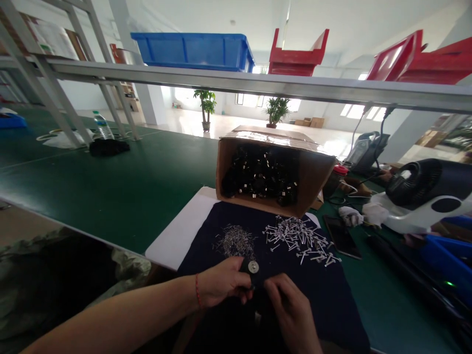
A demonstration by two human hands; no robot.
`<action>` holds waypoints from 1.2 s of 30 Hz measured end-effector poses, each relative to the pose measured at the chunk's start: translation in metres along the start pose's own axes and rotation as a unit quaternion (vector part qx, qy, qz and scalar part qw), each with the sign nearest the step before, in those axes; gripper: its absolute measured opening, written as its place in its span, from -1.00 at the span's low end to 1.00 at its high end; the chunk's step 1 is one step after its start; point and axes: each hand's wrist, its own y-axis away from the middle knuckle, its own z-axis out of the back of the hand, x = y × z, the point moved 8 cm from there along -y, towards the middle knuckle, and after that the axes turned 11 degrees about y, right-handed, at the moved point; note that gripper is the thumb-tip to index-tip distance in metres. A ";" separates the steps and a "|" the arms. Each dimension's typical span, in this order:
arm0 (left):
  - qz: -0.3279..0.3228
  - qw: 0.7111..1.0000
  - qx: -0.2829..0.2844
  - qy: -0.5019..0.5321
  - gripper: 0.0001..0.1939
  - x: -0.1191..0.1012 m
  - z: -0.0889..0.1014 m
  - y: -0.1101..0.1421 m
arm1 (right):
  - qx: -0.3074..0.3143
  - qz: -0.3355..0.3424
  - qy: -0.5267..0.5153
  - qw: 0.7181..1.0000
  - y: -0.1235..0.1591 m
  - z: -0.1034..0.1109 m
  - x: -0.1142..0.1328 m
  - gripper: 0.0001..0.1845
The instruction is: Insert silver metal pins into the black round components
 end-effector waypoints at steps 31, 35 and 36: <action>0.060 0.991 0.060 -0.106 -0.83 -0.001 -0.009 -0.014 | 0.036 -0.273 -0.368 0.888 -0.041 -0.016 -0.014 -0.14; 0.063 0.990 0.061 -0.109 -0.86 0.000 -0.008 -0.014 | 0.015 -0.275 -0.367 0.889 -0.038 -0.014 -0.014 -0.15; 0.063 0.990 0.061 -0.111 -0.87 0.000 -0.008 -0.014 | 0.014 -0.273 -0.366 0.889 -0.038 -0.014 -0.014 -0.15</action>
